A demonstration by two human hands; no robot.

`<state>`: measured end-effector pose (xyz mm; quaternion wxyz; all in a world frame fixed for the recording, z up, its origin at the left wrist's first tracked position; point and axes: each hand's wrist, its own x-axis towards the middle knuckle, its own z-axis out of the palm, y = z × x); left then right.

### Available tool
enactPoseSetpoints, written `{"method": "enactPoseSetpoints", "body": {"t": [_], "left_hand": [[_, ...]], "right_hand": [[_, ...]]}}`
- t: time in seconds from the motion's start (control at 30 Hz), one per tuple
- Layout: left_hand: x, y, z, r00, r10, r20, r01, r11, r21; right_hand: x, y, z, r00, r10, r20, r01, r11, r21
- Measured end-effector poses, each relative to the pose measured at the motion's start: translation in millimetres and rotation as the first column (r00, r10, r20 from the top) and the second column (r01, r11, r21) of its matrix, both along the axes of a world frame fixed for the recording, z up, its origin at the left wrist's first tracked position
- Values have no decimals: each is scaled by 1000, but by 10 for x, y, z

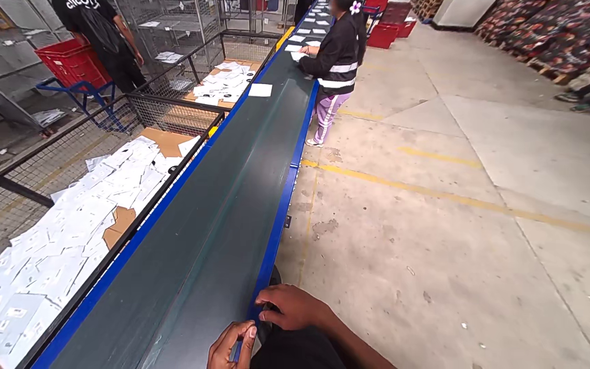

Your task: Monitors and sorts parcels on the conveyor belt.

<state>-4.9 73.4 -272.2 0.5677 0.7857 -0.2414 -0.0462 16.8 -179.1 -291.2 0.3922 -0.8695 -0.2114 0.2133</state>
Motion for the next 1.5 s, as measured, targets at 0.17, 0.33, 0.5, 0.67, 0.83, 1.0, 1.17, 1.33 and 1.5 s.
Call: {"method": "enactPoseSetpoints", "body": {"t": [0.17, 0.33, 0.5, 0.67, 0.83, 1.0, 1.17, 1.33, 1.5], "left_hand": [[23, 1, 34, 1000, 2, 4, -2, 1000, 3], [7, -6, 40, 1000, -4, 0, 4, 1000, 7], [-19, -13, 17, 1000, -14, -5, 14, 1000, 5], [-8, -15, 22, 1000, -20, 3, 20, 1000, 7], [-18, -13, 13, 1000, -25, -9, 25, 1000, 3], [-30, -3, 7, 1000, -17, -15, 17, 1000, 8], [-24, 14, 20, 1000, -9, -5, 9, 1000, 16], [-20, 17, 24, 1000, -18, -14, 18, 1000, 9], [-4, 6, 23, 999, -33, -20, 33, 999, 9]], "right_hand": [[19, 1, 48, 1000, -11, -10, 11, 1000, -7], [0, 4, 40, 1000, -6, 6, 6, 1000, -12], [-24, -3, 37, 1000, -8, -1, 8, 1000, -8], [-41, -7, 29, 1000, -15, 10, 15, 1000, -5], [-47, -7, 19, 1000, -14, 5, 14, 1000, -2], [-30, 4, 29, 1000, 7, 6, -6, 1000, -7], [4, 42, 65, 1000, 16, 8, -15, 1000, -17], [10, 54, 66, 1000, 14, 13, -14, 1000, -11], [1, 47, 50, 1000, 10, -5, -10, 1000, -8]]}}
